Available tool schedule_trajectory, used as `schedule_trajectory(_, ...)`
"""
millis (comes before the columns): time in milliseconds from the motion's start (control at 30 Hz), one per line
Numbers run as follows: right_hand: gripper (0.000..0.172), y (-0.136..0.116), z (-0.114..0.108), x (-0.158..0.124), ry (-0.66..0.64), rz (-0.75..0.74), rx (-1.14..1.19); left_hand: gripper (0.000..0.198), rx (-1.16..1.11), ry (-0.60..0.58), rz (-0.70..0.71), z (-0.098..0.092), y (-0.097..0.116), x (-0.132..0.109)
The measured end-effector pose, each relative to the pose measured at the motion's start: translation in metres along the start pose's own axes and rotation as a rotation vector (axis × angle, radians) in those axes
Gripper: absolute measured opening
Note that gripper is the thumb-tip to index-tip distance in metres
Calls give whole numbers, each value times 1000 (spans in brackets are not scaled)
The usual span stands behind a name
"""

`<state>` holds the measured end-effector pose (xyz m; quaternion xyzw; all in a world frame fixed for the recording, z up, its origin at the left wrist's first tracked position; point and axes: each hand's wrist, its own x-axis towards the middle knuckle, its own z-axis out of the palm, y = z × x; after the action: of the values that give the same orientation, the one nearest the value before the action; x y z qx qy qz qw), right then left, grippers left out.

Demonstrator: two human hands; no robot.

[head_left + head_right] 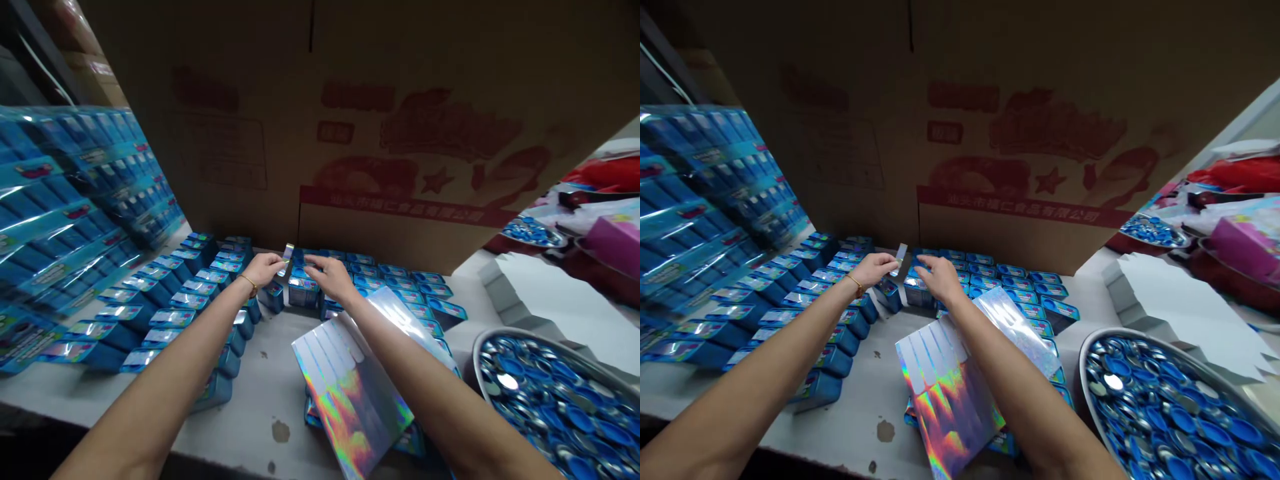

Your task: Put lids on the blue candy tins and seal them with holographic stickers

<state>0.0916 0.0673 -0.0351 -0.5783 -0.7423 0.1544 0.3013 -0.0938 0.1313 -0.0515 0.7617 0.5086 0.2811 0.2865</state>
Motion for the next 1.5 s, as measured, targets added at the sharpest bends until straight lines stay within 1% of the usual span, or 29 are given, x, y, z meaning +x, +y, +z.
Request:
schedule_trajectory(67,49,-2,-7,10,69,-31,138,24,72,-90,46,-1,13,-5)
schedule_trajectory(100,49,-3,-10,14,85,-37,162,23,108,-129,54,-1,19,-7)
schedule_trajectory(133,44,-4,-11,18,90,-38,160,22,144,-160,57,-2,24,-9)
schedule_trajectory(200,25,-3,-12,24,56,-28,127,20,208,-201,60,-2,32,-11)
schedule_trajectory(233,18,-2,-11,26,25,-16,120,20,230,-216,64,-2,34,-12)
schedule_trajectory(267,15,0,-9,28,-5,-3,126,19,242,-228,66,-3,35,-13)
schedule_trajectory(333,17,4,-6,31,-30,20,176,19,238,-246,59,-5,37,-15)
schedule_trajectory(467,33,9,-5,34,30,37,224,20,242,-275,39,-12,40,-17)
schedule_trajectory(533,32,9,-6,35,-17,18,211,19,264,-281,46,-15,42,-18)
schedule_trajectory(633,22,8,-7,35,-93,13,188,18,283,-278,62,-16,43,-18)
schedule_trajectory(733,15,5,-5,33,-64,35,159,17,236,-248,55,-13,37,-15)
schedule_trajectory(833,16,3,-1,32,-8,88,159,19,12,-213,-41,-9,27,-10)
schedule_trajectory(933,18,4,3,32,43,195,199,26,-239,-233,-155,-9,18,-5)
schedule_trajectory(1100,21,12,20,35,113,403,243,30,-380,-230,-220,-12,6,3)
schedule_trajectory(1200,22,19,31,35,120,493,238,29,-398,-190,-236,-10,-1,11)
schedule_trajectory(1267,22,21,35,34,117,524,209,25,-347,-165,-240,-6,-8,18)
schedule_trajectory(1400,18,22,37,31,104,529,81,17,-239,-151,-249,7,-21,33)
schedule_trajectory(1500,17,21,37,29,85,517,-32,17,-177,-128,-254,18,-30,41)
